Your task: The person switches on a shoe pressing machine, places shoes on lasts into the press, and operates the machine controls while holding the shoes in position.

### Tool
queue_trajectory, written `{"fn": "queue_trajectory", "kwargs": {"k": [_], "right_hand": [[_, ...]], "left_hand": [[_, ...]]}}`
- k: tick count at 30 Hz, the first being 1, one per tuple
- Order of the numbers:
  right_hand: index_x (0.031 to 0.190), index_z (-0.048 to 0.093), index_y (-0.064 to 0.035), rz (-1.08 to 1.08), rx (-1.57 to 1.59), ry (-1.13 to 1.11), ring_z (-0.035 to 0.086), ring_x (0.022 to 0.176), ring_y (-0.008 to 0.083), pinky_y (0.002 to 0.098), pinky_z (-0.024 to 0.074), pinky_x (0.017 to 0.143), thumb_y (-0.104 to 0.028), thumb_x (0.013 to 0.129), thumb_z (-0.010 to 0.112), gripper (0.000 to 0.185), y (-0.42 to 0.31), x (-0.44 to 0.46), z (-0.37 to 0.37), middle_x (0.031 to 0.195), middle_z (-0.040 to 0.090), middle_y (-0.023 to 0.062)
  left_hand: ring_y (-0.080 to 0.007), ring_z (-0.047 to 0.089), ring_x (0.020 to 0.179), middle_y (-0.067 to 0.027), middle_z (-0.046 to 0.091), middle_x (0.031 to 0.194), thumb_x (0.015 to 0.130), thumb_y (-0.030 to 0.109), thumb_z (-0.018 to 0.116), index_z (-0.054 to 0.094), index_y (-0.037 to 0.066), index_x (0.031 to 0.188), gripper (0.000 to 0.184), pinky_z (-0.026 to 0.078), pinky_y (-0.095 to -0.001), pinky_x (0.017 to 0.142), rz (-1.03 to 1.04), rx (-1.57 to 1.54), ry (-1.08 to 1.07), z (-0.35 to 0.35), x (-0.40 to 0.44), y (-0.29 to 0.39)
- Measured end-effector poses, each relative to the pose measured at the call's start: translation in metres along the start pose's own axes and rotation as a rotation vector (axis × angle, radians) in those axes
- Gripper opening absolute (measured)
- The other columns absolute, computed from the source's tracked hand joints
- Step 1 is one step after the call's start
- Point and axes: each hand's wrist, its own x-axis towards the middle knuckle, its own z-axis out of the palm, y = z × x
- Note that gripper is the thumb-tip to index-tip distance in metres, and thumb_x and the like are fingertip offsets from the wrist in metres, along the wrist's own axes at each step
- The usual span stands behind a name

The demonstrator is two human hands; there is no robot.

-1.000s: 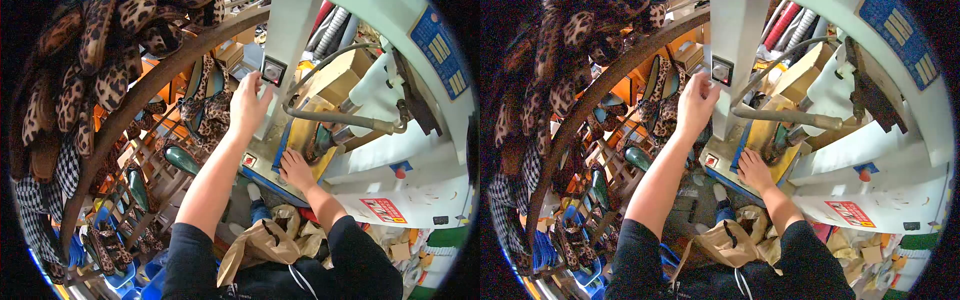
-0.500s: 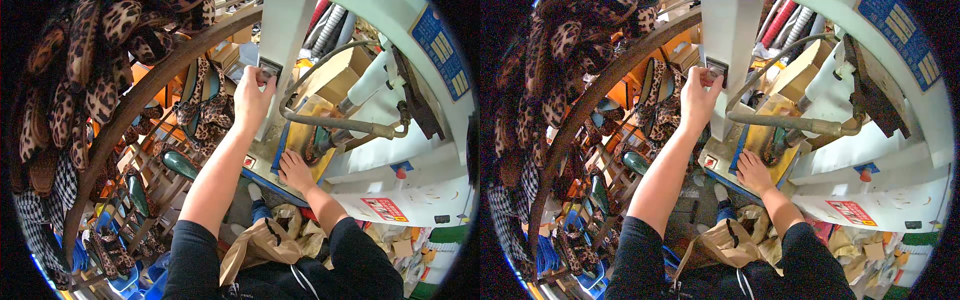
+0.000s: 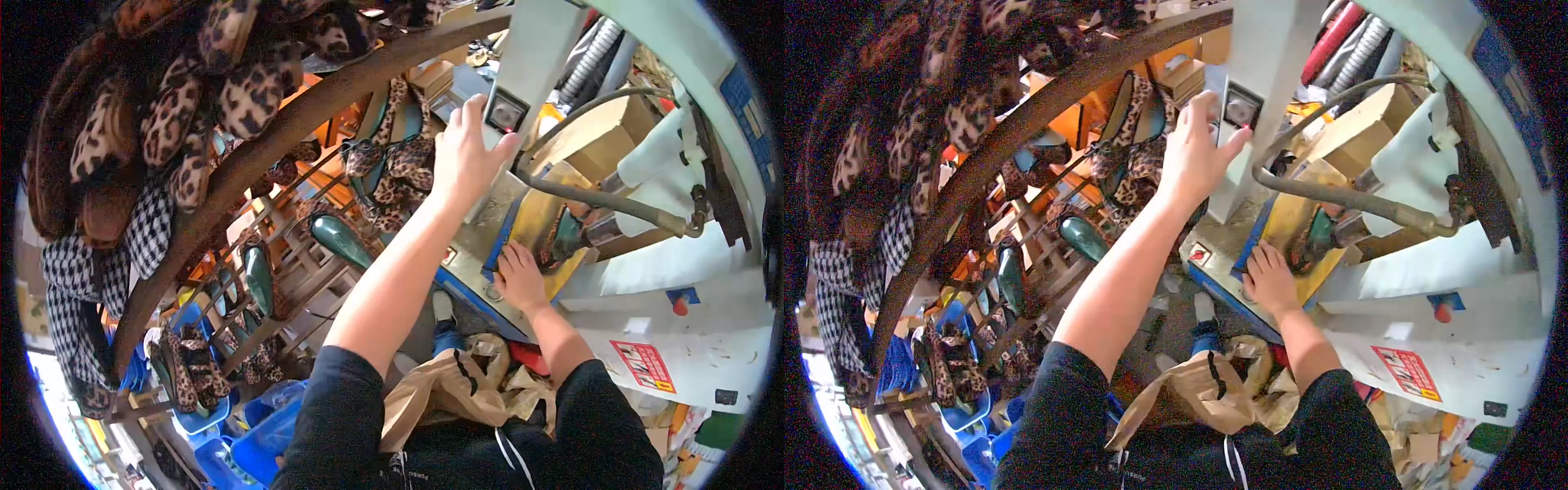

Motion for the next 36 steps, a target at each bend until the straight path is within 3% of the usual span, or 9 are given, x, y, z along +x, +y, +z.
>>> {"fn": "queue_trajectory", "kwargs": {"k": [7,9,10,13,14,24,36], "right_hand": [[0.116,0.067,0.0001,-0.010,0.016,0.031,0.049,0.137,0.0374,0.0493,0.0388,0.118,-0.027,0.086,0.069,0.041,-0.001,0.001,0.000,0.133,0.061,0.0174],[0.116,0.067,0.0002,-0.017,0.001,0.026,0.049,0.137,0.0375,0.0492,0.0387,0.118,-0.028,0.086,0.069,0.040,0.001,0.000,-0.001,0.133,0.061,0.0172],[0.115,0.067,0.0002,-0.018,-0.002,0.018,0.049,0.137,0.0374,0.0492,0.0386,0.119,-0.028,0.087,0.069,0.040,0.000,0.001,-0.004,0.134,0.061,0.0171],[0.115,0.067,-0.0003,-0.011,-0.006,-0.002,0.049,0.137,0.0370,0.0491,0.0384,0.119,-0.030,0.088,0.068,0.040,0.000,-0.002,-0.005,0.134,0.061,0.0169],[0.116,0.068,-0.0006,-0.010,-0.004,-0.001,0.049,0.137,0.0368,0.0491,0.0383,0.119,-0.030,0.088,0.068,0.040,0.000,-0.001,-0.004,0.134,0.061,0.0168],[0.117,0.067,-0.0021,-0.012,-0.009,0.024,0.049,0.137,0.0353,0.0479,0.0384,0.119,-0.031,0.088,0.068,0.041,0.001,-0.002,-0.003,0.134,0.060,0.0155],[0.116,0.068,-0.0025,-0.011,-0.016,0.025,0.048,0.137,0.0347,0.0479,0.0397,0.117,-0.030,0.087,0.069,0.040,-0.001,0.000,-0.003,0.136,0.060,0.0149]], "left_hand": [[-0.0291,0.073,0.096,-0.0179,0.073,0.105,0.093,0.018,0.072,0.064,0.003,0.127,0.038,0.057,-0.0401,0.087,-0.218,0.238,0.049,-0.115,-0.077,-0.059],[-0.0340,0.068,0.096,-0.0141,0.072,0.093,0.092,0.019,0.070,0.069,0.004,0.107,0.021,0.051,-0.0474,0.085,-0.232,0.328,0.095,-0.135,-0.099,-0.085],[-0.0325,0.067,0.092,-0.0131,0.071,0.087,0.092,0.021,0.069,0.069,0.006,0.098,0.017,0.049,-0.0471,0.085,-0.237,0.475,0.067,-0.136,-0.112,-0.094],[-0.0295,0.065,0.086,-0.0090,0.070,0.079,0.092,0.027,0.066,0.067,0.009,0.083,0.020,0.043,-0.0456,0.089,-0.105,0.773,-0.036,-0.132,-0.143,-0.115],[-0.0294,0.065,0.086,-0.0059,0.070,0.078,0.092,0.028,0.067,0.066,0.010,0.080,0.022,0.043,-0.0456,0.090,-0.188,0.722,0.016,-0.127,-0.146,-0.114],[-0.0301,0.067,0.091,-0.0093,0.073,0.080,0.094,0.036,0.065,0.074,0.011,0.089,0.027,0.041,-0.0459,0.099,-0.353,0.797,-0.052,-0.123,-0.138,-0.116],[-0.0299,0.064,0.088,-0.0077,0.069,0.076,0.093,0.035,0.066,0.073,0.012,0.088,0.025,0.043,-0.0444,0.092,-0.270,0.811,-0.058,-0.125,-0.141,-0.126]]}}
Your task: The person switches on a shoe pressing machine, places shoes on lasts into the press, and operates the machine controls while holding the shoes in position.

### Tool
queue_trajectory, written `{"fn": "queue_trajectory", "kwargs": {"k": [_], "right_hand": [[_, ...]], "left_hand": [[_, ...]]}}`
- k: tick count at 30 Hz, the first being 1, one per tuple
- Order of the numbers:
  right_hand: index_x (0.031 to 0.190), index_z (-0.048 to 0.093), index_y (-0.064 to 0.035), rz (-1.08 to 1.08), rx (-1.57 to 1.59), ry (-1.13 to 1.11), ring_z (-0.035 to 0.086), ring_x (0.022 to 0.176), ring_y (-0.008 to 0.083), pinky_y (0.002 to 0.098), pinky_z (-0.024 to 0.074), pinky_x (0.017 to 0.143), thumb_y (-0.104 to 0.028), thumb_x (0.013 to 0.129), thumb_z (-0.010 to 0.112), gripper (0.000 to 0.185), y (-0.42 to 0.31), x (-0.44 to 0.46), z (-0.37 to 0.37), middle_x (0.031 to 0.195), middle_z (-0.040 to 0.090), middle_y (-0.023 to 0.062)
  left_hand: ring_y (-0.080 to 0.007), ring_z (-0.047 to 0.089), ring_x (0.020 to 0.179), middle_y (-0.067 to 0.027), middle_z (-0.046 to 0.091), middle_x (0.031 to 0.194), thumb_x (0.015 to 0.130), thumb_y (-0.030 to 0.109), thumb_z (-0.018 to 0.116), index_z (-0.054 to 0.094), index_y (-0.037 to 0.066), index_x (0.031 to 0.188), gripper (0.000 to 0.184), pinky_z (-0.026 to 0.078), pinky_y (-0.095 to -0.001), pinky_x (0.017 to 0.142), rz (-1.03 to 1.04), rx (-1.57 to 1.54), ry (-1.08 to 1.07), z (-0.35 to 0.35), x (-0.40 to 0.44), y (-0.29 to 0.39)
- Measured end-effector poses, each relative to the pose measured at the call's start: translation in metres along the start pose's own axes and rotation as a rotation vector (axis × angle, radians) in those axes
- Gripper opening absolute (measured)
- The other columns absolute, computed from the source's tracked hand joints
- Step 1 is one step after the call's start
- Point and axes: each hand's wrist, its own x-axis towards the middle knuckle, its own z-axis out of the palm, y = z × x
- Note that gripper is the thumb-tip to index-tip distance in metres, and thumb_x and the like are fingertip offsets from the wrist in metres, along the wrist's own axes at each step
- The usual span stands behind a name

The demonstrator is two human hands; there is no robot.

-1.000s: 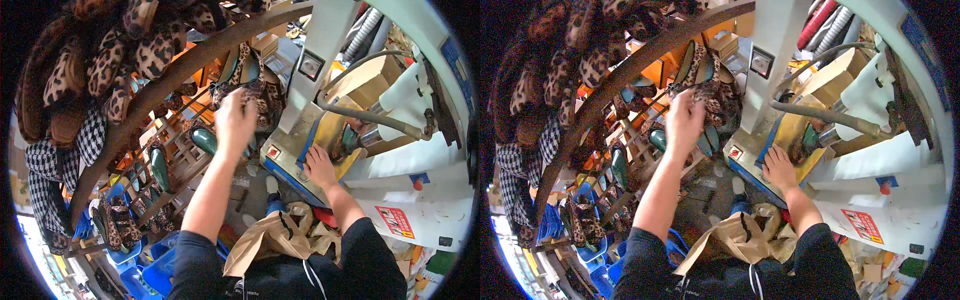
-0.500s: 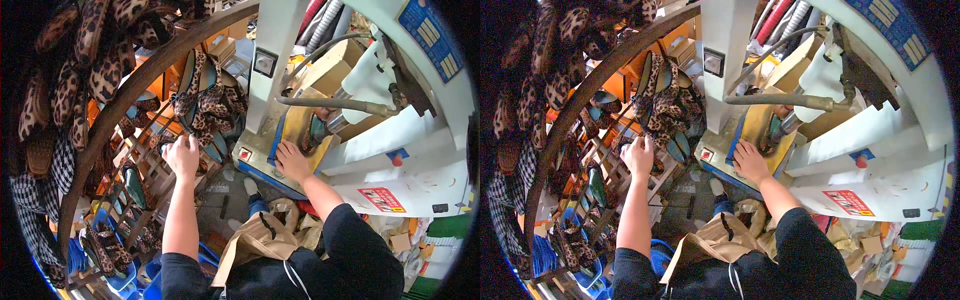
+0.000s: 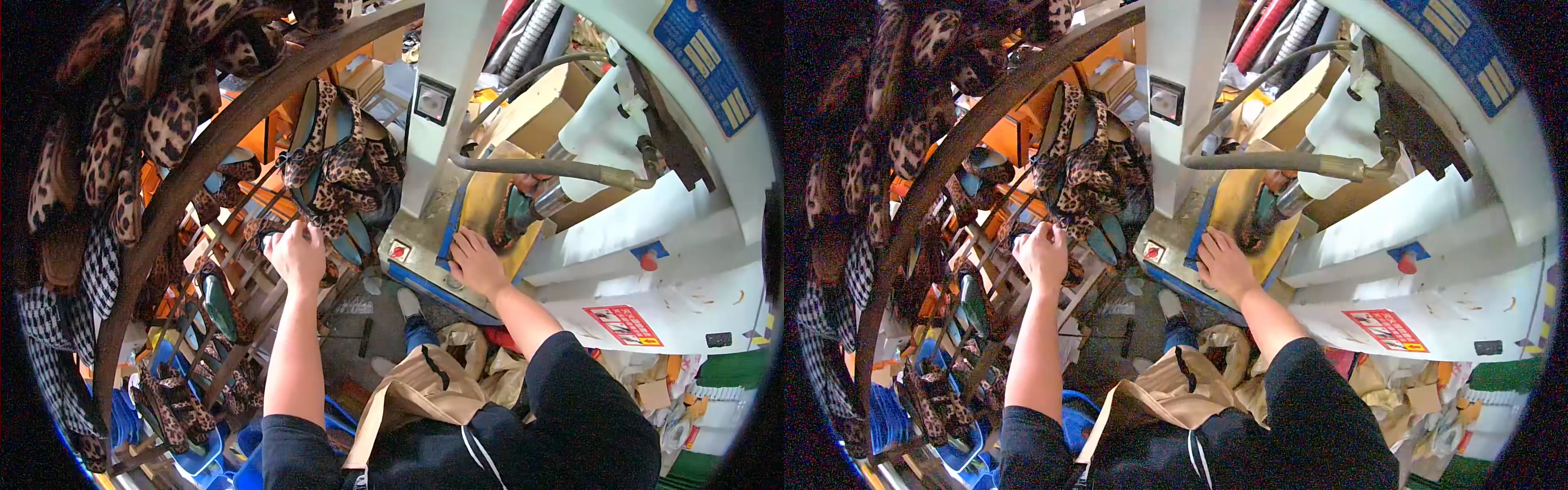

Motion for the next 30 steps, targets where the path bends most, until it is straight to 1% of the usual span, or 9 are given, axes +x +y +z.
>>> {"fn": "queue_trajectory", "kwargs": {"k": [6,12,15,18,21,24,30], "right_hand": [[0.114,0.068,-0.0031,0.006,-0.003,0.015,0.049,0.137,0.0344,0.0478,0.0403,0.117,-0.029,0.087,0.069,0.038,-0.001,-0.002,0.003,0.134,0.061,0.0146],[0.115,0.068,-0.0030,0.008,-0.003,0.012,0.048,0.138,0.0340,0.0467,0.0388,0.118,-0.028,0.087,0.069,0.037,-0.001,-0.001,0.002,0.135,0.060,0.0144],[0.116,0.067,-0.0029,0.010,0.000,0.008,0.048,0.139,0.0337,0.0461,0.0385,0.119,-0.028,0.087,0.069,0.038,-0.001,-0.002,0.000,0.136,0.060,0.0144],[0.117,0.066,-0.0029,0.007,0.004,0.005,0.048,0.139,0.0336,0.0458,0.0386,0.119,-0.028,0.087,0.070,0.039,0.000,-0.002,-0.001,0.135,0.060,0.0144],[0.117,0.066,-0.0032,0.012,0.008,0.009,0.048,0.139,0.0337,0.0458,0.0386,0.118,-0.028,0.087,0.070,0.039,0.000,-0.002,0.000,0.135,0.060,0.0144],[0.116,0.066,-0.0032,0.010,0.006,0.017,0.049,0.138,0.0339,0.0460,0.0389,0.118,-0.029,0.087,0.070,0.039,0.001,-0.002,0.001,0.135,0.060,0.0145],[0.115,0.066,-0.0027,0.008,0.003,0.011,0.049,0.138,0.0342,0.0470,0.0392,0.117,-0.029,0.087,0.069,0.038,0.000,-0.001,0.001,0.134,0.060,0.0151]], "left_hand": [[-0.0302,0.064,0.089,-0.0080,0.069,0.077,0.093,0.034,0.066,0.074,0.012,0.089,0.024,0.044,-0.0449,0.091,0.018,0.026,-0.005,-0.002,-0.001,-0.001],[-0.0308,0.065,0.092,-0.0101,0.071,0.080,0.093,0.035,0.066,0.074,0.012,0.090,0.024,0.044,-0.0448,0.094,-0.013,0.041,-0.035,-0.008,-0.002,0.004],[-0.0314,0.065,0.093,-0.0110,0.071,0.081,0.093,0.034,0.065,0.075,0.012,0.092,0.025,0.044,-0.0452,0.094,-0.027,-0.004,-0.061,-0.008,-0.001,0.003],[-0.0314,0.065,0.093,-0.0114,0.072,0.082,0.094,0.034,0.065,0.075,0.011,0.093,0.025,0.045,-0.0453,0.094,-0.010,0.021,-0.031,-0.011,-0.001,0.007],[-0.0317,0.066,0.093,-0.0123,0.072,0.082,0.094,0.033,0.064,0.075,0.010,0.093,0.025,0.045,-0.0451,0.094,-0.011,0.016,-0.012,-0.009,-0.001,0.007],[-0.0324,0.066,0.093,-0.0130,0.072,0.083,0.094,0.033,0.064,0.075,0.010,0.092,0.025,0.045,-0.0451,0.095,-0.033,0.018,-0.056,-0.011,0.001,0.009],[-0.0323,0.066,0.091,-0.0123,0.071,0.080,0.094,0.033,0.065,0.074,0.010,0.090,0.024,0.045,-0.0453,0.092,-0.025,0.029,-0.029,-0.007,0.001,0.006]]}}
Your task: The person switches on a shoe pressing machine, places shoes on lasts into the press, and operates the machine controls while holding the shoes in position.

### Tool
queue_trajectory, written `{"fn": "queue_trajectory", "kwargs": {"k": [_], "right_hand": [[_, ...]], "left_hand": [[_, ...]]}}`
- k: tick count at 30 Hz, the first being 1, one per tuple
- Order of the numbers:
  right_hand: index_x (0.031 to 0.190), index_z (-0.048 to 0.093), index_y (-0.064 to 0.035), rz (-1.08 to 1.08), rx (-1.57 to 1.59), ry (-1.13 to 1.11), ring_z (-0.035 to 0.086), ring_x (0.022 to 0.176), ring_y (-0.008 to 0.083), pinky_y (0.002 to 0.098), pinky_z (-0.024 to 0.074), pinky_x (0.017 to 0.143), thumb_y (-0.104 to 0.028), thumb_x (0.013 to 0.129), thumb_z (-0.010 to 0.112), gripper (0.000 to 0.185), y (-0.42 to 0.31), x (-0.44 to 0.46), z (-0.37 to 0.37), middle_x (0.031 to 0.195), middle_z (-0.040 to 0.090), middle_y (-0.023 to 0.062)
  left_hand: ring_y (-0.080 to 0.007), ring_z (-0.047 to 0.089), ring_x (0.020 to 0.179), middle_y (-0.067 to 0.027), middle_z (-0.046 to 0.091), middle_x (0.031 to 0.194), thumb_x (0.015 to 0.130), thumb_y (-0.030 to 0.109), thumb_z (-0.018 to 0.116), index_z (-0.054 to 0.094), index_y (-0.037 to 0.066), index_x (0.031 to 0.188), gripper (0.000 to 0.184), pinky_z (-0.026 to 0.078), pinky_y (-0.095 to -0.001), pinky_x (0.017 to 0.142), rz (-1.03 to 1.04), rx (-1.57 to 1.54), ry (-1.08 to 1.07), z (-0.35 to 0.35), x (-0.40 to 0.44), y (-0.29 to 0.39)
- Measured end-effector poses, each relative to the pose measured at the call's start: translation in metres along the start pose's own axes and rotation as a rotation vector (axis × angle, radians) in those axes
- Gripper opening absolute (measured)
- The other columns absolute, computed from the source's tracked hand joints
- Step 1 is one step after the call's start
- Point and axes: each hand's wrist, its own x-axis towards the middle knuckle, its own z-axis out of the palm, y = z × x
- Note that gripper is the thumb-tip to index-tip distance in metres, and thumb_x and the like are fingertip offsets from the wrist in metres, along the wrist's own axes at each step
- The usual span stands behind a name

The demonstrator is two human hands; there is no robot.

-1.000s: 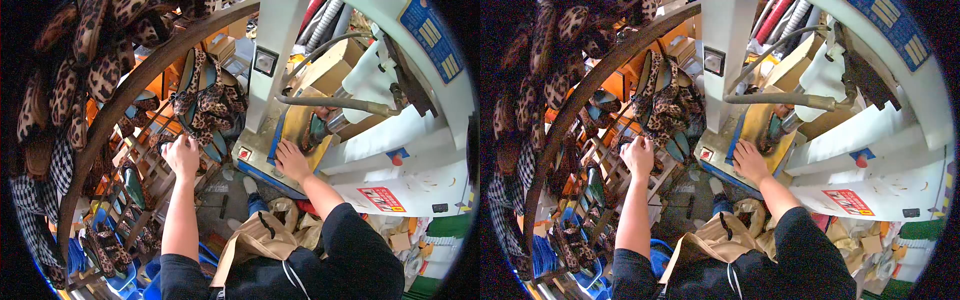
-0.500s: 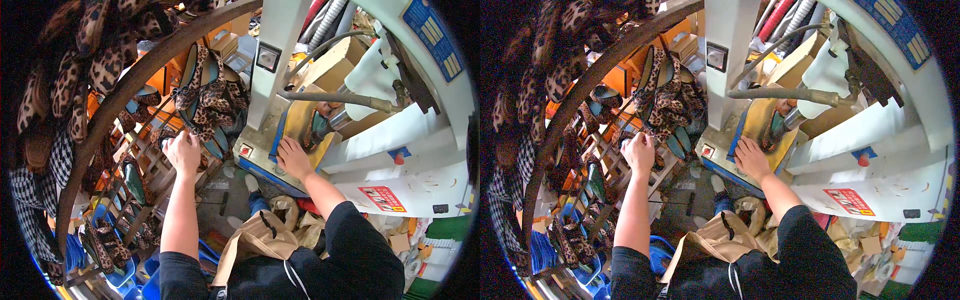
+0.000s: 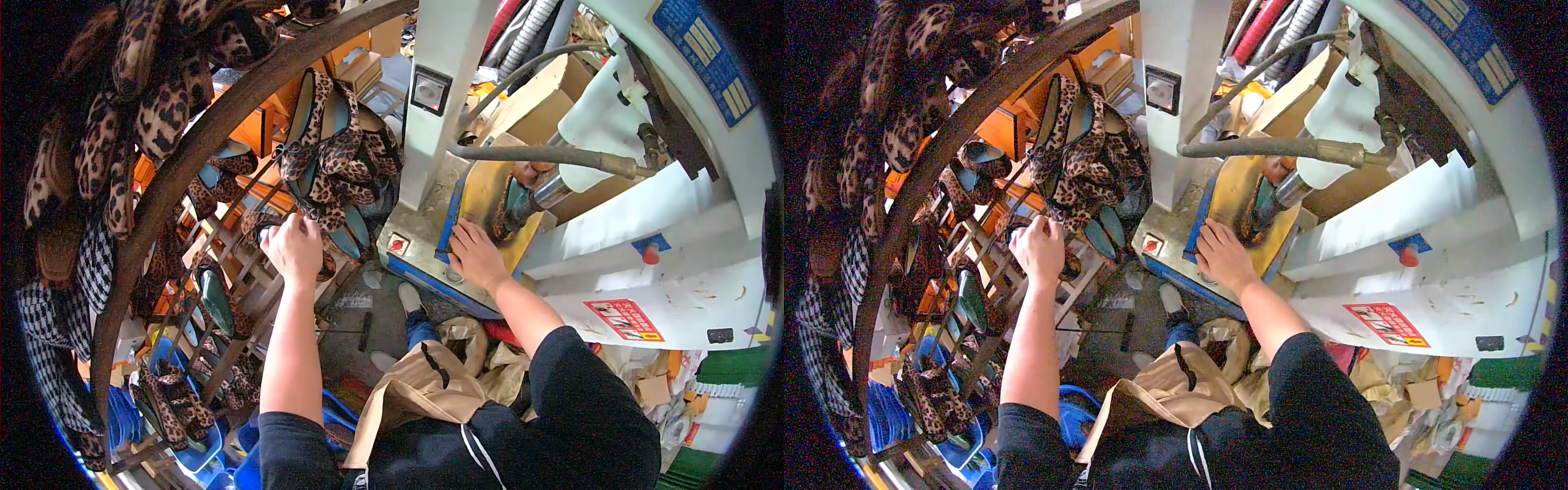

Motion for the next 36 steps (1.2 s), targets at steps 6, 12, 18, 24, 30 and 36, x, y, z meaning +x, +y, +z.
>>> {"fn": "queue_trajectory", "kwargs": {"k": [6,12,18,24,30,36], "right_hand": [[0.116,0.066,-0.0020,0.000,0.003,-0.020,0.048,0.139,0.0349,0.0478,0.0386,0.118,-0.029,0.088,0.068,0.039,0.0002,0.0008,-0.0008,0.135,0.060,0.0160],[0.118,0.066,-0.0021,0.000,-0.002,-0.024,0.047,0.140,0.0347,0.0481,0.0379,0.118,-0.031,0.089,0.067,0.041,0.0010,0.0000,0.0011,0.137,0.059,0.0158],[0.119,0.066,-0.0022,-0.002,-0.010,-0.040,0.046,0.140,0.0344,0.0475,0.0370,0.119,-0.031,0.089,0.067,0.041,0.0012,0.0001,-0.0005,0.138,0.059,0.0154],[0.118,0.067,-0.0022,-0.007,-0.008,-0.034,0.047,0.139,0.0347,0.0471,0.0374,0.119,-0.030,0.090,0.066,0.040,0.0007,0.0015,-0.0031,0.137,0.059,0.0155],[0.116,0.068,-0.0023,-0.002,0.002,-0.018,0.048,0.139,0.0345,0.0470,0.0380,0.118,-0.029,0.089,0.067,0.038,-0.0002,0.0028,-0.0048,0.135,0.061,0.0153],[0.115,0.068,-0.0028,0.005,0.003,-0.021,0.048,0.139,0.0337,0.0465,0.0383,0.118,-0.029,0.089,0.067,0.037,0.0006,0.0015,-0.0018,0.136,0.061,0.0148]], "left_hand": [[-0.0318,0.065,0.090,-0.0116,0.070,0.079,0.094,0.032,0.065,0.074,0.011,0.089,0.023,0.045,-0.0453,0.091,0.012,-0.009,0.019,0.0001,-0.0004,0.0001],[-0.0307,0.065,0.091,-0.0104,0.071,0.080,0.094,0.033,0.065,0.074,0.011,0.090,0.024,0.045,-0.0449,0.093,0.005,-0.010,0.021,0.0018,-0.0005,-0.0005],[-0.0306,0.065,0.093,-0.0098,0.070,0.080,0.094,0.034,0.065,0.075,0.011,0.092,0.025,0.044,-0.0441,0.094,-0.010,-0.021,0.008,0.0040,-0.0004,-0.0017],[-0.0312,0.065,0.093,-0.0106,0.071,0.081,0.093,0.035,0.064,0.075,0.011,0.094,0.027,0.044,-0.0442,0.095,-0.017,-0.013,-0.020,0.0004,0.0000,-0.0003],[-0.0314,0.065,0.095,-0.0114,0.071,0.082,0.094,0.035,0.064,0.076,0.012,0.096,0.026,0.044,-0.0442,0.095,-0.019,-0.009,-0.020,0.0002,-0.0001,-0.0002],[-0.0311,0.065,0.095,-0.0114,0.072,0.083,0.094,0.035,0.065,0.077,0.012,0.098,0.026,0.045,-0.0441,0.095,-0.024,0.003,-0.032,-0.0029,-0.0002,0.0012]]}}
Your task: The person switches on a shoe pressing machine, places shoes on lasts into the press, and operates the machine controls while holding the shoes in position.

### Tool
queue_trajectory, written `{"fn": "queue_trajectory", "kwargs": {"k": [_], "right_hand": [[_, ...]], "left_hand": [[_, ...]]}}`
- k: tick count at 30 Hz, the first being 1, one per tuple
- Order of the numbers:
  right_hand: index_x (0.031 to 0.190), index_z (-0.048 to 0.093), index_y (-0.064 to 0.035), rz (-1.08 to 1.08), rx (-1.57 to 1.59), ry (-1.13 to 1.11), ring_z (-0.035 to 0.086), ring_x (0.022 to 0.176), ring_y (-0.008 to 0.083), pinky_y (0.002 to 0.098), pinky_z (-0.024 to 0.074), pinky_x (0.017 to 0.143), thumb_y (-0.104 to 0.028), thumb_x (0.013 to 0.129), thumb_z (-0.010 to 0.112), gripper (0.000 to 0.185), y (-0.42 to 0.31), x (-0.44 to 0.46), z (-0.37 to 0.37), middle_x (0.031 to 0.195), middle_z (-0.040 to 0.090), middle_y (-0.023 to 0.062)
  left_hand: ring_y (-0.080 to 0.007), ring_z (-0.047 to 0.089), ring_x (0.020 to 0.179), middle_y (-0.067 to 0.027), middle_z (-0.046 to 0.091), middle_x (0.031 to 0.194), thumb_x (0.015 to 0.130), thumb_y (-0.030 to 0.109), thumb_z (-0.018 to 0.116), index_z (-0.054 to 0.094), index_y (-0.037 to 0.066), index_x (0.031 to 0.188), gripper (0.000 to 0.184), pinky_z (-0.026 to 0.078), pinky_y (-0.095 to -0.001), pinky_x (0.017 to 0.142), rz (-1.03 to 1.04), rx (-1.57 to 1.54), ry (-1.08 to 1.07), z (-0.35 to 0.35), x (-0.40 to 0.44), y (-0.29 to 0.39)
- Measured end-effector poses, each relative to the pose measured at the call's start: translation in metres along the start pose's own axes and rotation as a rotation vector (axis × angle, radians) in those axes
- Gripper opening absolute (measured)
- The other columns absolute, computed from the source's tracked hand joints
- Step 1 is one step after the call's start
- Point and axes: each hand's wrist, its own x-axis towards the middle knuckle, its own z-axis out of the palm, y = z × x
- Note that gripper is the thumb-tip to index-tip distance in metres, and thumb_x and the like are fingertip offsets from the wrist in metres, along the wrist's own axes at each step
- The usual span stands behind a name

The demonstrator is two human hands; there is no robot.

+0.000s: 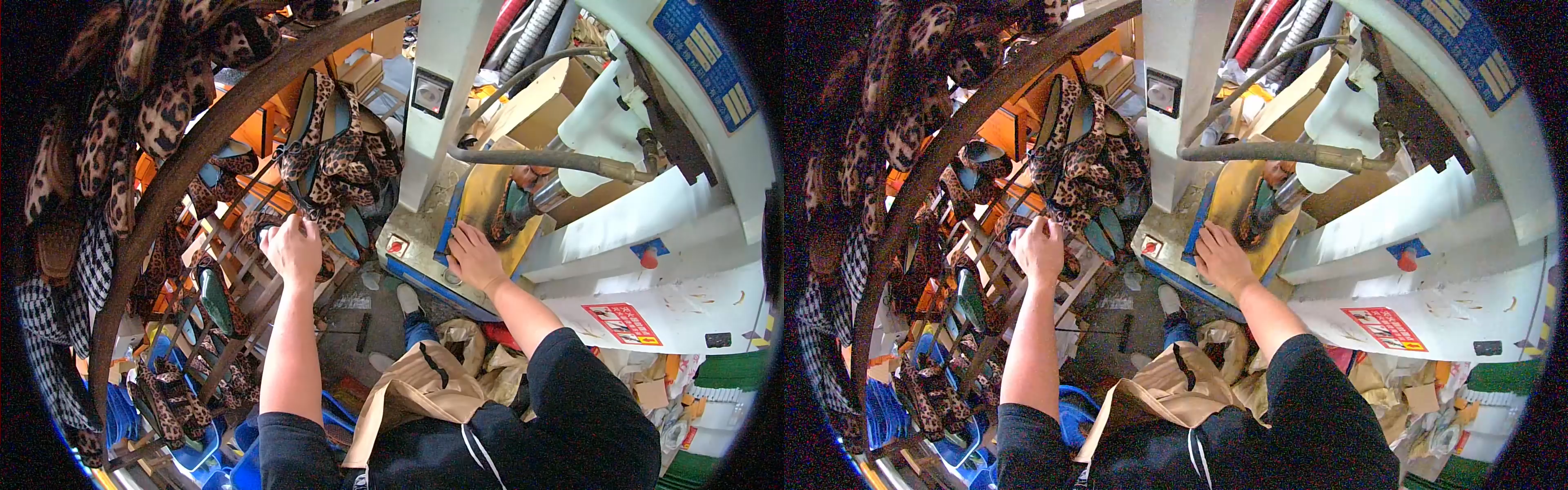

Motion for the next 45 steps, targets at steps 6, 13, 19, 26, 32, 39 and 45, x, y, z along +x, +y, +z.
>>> {"fn": "queue_trajectory", "kwargs": {"k": [6,13,19,26,32,39,45], "right_hand": [[0.115,0.068,-0.0035,-0.005,-0.009,0.009,0.048,0.139,0.0335,0.0464,0.0384,0.118,-0.029,0.089,0.067,0.036,0.0006,-0.0007,0.0019,0.136,0.060,0.0142],[0.115,0.068,-0.0039,-0.011,-0.012,0.016,0.048,0.139,0.0330,0.0463,0.0388,0.117,-0.028,0.089,0.067,0.035,0.0002,-0.0005,0.0014,0.135,0.060,0.0138],[0.113,0.068,-0.0044,-0.015,-0.023,0.015,0.048,0.138,0.0332,0.0464,0.0392,0.117,-0.028,0.089,0.068,0.034,0.0009,0.0001,0.0022,0.135,0.060,0.0138],[0.113,0.068,-0.0042,-0.011,-0.020,0.021,0.048,0.139,0.0333,0.0465,0.0390,0.117,-0.027,0.089,0.068,0.034,0.0006,-0.0005,0.0026,0.136,0.060,0.0140],[0.114,0.068,-0.0043,-0.004,-0.024,0.010,0.048,0.139,0.0334,0.0463,0.0386,0.118,-0.027,0.090,0.067,0.033,-0.0001,-0.0001,0.0017,0.136,0.060,0.0140],[0.114,0.068,-0.0045,-0.008,-0.027,0.008,0.048,0.139,0.0336,0.0466,0.0381,0.118,-0.027,0.090,0.066,0.033,-0.0005,0.0001,0.0015,0.136,0.060,0.0141],[0.115,0.067,-0.0042,-0.014,-0.030,0.006,0.048,0.138,0.0340,0.0469,0.0379,0.119,-0.027,0.090,0.066,0.034,-0.0007,0.0005,-0.0002,0.135,0.060,0.0146]], "left_hand": [[-0.0312,0.065,0.096,-0.0115,0.072,0.085,0.094,0.036,0.064,0.077,0.013,0.099,0.027,0.044,-0.0442,0.096,0.003,-0.014,0.010,0.0016,-0.0009,-0.0010],[-0.0312,0.065,0.097,-0.0117,0.072,0.085,0.094,0.035,0.063,0.076,0.013,0.097,0.026,0.044,-0.0447,0.096,-0.002,-0.016,0.007,-0.0004,-0.0017,0.0006],[-0.0314,0.065,0.098,-0.0124,0.072,0.086,0.094,0.034,0.063,0.076,0.012,0.096,0.025,0.044,-0.0450,0.096,-0.012,-0.019,-0.017,0.0012,-0.0010,-0.0009],[-0.0311,0.065,0.098,-0.0123,0.072,0.087,0.095,0.035,0.062,0.076,0.012,0.098,0.026,0.044,-0.0448,0.097,-0.014,-0.009,-0.028,-0.0021,-0.0006,0.0010],[-0.0309,0.065,0.098,-0.0119,0.072,0.086,0.095,0.035,0.063,0.076,0.013,0.098,0.026,0.044,-0.0445,0.097,-0.012,-0.014,-0.017,-0.0012,-0.0008,0.0007],[-0.0305,0.065,0.095,-0.0112,0.071,0.083,0.095,0.034,0.064,0.075,0.012,0.093,0.024,0.044,-0.0446,0.094,0.017,-0.018,0.035,0.0031,-0.0012,-0.0015],[-0.0302,0.065,0.091,-0.0102,0.070,0.078,0.095,0.033,0.064,0.074,0.012,0.091,0.024,0.044,-0.0443,0.093,0.019,-0.034,0.032,0.0017,-0.0005,-0.0009]]}}
